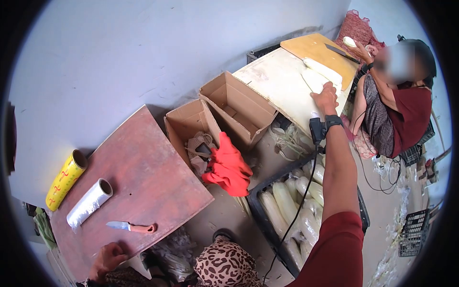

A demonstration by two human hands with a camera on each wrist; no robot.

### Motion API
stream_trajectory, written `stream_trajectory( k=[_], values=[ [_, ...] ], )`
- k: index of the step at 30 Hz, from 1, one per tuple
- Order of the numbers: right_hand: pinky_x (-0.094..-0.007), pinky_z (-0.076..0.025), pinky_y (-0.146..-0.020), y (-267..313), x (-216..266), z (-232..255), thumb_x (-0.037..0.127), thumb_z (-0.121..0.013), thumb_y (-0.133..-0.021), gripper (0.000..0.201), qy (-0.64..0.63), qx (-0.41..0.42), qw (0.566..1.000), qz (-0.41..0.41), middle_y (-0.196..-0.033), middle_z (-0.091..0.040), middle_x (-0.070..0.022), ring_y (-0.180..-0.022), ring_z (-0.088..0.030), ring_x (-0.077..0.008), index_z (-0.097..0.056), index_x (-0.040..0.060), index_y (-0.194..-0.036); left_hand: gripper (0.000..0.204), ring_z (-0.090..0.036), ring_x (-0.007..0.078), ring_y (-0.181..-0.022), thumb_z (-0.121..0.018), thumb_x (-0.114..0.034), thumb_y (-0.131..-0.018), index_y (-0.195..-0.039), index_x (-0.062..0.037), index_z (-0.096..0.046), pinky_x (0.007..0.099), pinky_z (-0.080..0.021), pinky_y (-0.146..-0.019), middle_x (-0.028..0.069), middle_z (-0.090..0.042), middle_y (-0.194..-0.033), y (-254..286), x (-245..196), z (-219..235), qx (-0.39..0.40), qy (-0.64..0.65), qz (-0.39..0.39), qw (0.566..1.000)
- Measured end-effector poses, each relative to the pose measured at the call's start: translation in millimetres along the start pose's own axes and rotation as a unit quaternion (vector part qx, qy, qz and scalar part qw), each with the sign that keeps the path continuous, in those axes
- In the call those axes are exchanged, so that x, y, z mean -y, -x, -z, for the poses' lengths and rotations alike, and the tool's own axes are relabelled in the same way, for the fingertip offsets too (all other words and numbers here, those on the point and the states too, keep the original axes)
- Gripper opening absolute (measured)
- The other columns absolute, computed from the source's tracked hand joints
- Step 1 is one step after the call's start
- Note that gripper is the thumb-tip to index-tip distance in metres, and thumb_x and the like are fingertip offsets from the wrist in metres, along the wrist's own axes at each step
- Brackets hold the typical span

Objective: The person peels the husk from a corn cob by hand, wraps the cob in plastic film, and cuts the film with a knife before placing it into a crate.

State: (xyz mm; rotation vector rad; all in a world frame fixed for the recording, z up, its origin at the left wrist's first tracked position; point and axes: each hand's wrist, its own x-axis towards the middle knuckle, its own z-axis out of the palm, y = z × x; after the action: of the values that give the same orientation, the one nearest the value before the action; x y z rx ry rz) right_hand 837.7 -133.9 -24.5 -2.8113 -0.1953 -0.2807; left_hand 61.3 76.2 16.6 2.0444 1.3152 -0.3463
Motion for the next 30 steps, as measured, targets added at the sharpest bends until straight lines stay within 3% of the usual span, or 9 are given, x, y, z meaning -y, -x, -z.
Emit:
stream_trajectory(
  k=[3, 6, 8, 9, 12, 18, 23, 27, 30],
  values=[
    [-0.0504, -0.045, -0.094, -7.1, -10.2, -19.4, 0.021, -0.080, -0.071, 0.081, -0.051, -0.049, 0.997, 0.029, -0.126, -0.051, -0.0240, -0.116, -0.054, -0.0405, -0.033, 0.0009, -0.134, 0.025, -0.058, 0.0162, -0.062, -0.077, -0.021, -0.071, -0.077, -0.0008, -0.063, 0.0313, -0.047, -0.058, 0.0074, -0.062, -0.067, 1.1, -2.6, 2.0, 0.012, 0.012, -0.004, 1.000],
    [-0.0483, -0.048, -0.093, -12.3, -12.2, -26.4, 0.023, -0.076, -0.072, 0.063, -0.004, -0.056, 0.997, 0.046, -0.116, -0.056, -0.0303, -0.112, -0.056, -0.0421, -0.048, -0.0059, -0.121, 0.025, -0.059, 0.0159, -0.064, -0.076, -0.021, -0.073, -0.081, 0.0001, -0.064, 0.0313, -0.049, -0.060, 0.0076, -0.063, -0.069, -4.1, 13.0, -2.5, 0.029, -0.009, 0.002, 1.000],
    [-0.0449, -0.053, -0.080, -33.3, -24.2, -33.7, 0.025, -0.074, -0.074, 0.050, -0.017, -0.046, 0.997, 0.054, -0.097, -0.062, -0.0262, -0.099, -0.063, -0.0366, -0.057, -0.0077, -0.107, 0.025, -0.059, 0.0157, -0.063, -0.076, -0.021, -0.074, -0.078, -0.0003, -0.063, 0.0321, -0.048, -0.058, 0.0075, -0.062, -0.068, -4.4, 9.6, -0.8, 0.026, 0.004, -0.018, 0.999],
    [-0.0412, -0.052, -0.072, -28.7, -19.8, -24.8, 0.027, -0.073, -0.075, 0.044, -0.116, 0.018, 0.993, 0.014, -0.090, -0.061, -0.0204, -0.091, -0.063, -0.0310, -0.058, -0.0058, -0.101, 0.025, -0.059, 0.0162, -0.063, -0.076, -0.021, -0.075, -0.078, -0.0005, -0.062, 0.0324, -0.048, -0.058, 0.0080, -0.062, -0.068, -3.0, 10.7, -0.6, 0.029, 0.012, -0.021, 0.999],
    [-0.0298, -0.043, -0.050, -8.9, -18.5, -1.4, 0.033, -0.070, -0.083, 0.035, -0.338, 0.140, 0.930, -0.025, -0.075, -0.055, -0.0032, -0.068, -0.054, -0.0142, -0.057, 0.0024, -0.092, 0.027, -0.060, 0.0192, -0.064, -0.074, -0.024, -0.077, -0.080, -0.0007, -0.061, 0.0339, -0.048, -0.060, 0.0103, -0.062, -0.069, -4.0, 16.5, -0.7, 0.033, 0.016, -0.048, 0.998],
    [-0.0210, -0.051, -0.060, 100.0, 28.5, 64.5, 0.025, -0.065, -0.091, 0.021, -0.526, 0.375, 0.762, 0.051, -0.087, -0.064, 0.0004, -0.070, -0.060, -0.0076, -0.062, 0.0061, -0.100, 0.028, -0.063, 0.0229, -0.073, -0.070, -0.027, -0.081, -0.086, -0.0001, -0.062, 0.0363, -0.049, -0.066, 0.0134, -0.065, -0.077, -4.1, 29.5, -0.6, 0.043, 0.008, -0.086, 0.995],
    [-0.0239, -0.053, -0.073, 248.0, 103.1, 131.7, 0.018, -0.067, -0.086, 0.035, -0.473, 0.530, 0.679, 0.186, -0.100, -0.066, -0.0078, -0.086, -0.064, -0.0122, -0.060, -0.0021, -0.114, 0.027, -0.058, 0.0162, -0.073, -0.067, -0.025, -0.087, -0.095, 0.0001, -0.064, 0.0330, -0.048, -0.067, 0.0089, -0.062, -0.075, 2.5, 33.7, 5.9, 0.035, 0.068, -0.127, 0.989],
    [-0.0275, -0.047, -0.086, 350.8, 160.6, 168.3, 0.016, -0.070, -0.080, 0.043, -0.281, 0.603, 0.659, 0.353, -0.103, -0.065, -0.0075, -0.094, -0.061, -0.0139, -0.059, -0.0040, -0.117, 0.033, -0.055, 0.0169, -0.072, -0.061, -0.031, -0.092, -0.097, 0.0010, -0.062, 0.0329, -0.046, -0.066, 0.0083, -0.059, -0.074, 14.7, 27.2, 4.4, -0.119, 0.200, -0.218, 0.948],
    [-0.0291, -0.046, -0.087, 419.6, 198.5, 188.5, 0.023, -0.070, -0.080, 0.044, -0.153, 0.617, 0.598, 0.488, -0.103, -0.065, -0.0091, -0.097, -0.060, -0.0163, -0.061, -0.0024, -0.115, 0.037, -0.052, 0.0137, -0.073, -0.057, -0.037, -0.095, -0.099, 0.0000, -0.062, 0.0309, -0.045, -0.065, 0.0056, -0.058, -0.076, 36.2, 18.4, 7.0, -0.163, 0.294, -0.268, 0.903]
  ],
)
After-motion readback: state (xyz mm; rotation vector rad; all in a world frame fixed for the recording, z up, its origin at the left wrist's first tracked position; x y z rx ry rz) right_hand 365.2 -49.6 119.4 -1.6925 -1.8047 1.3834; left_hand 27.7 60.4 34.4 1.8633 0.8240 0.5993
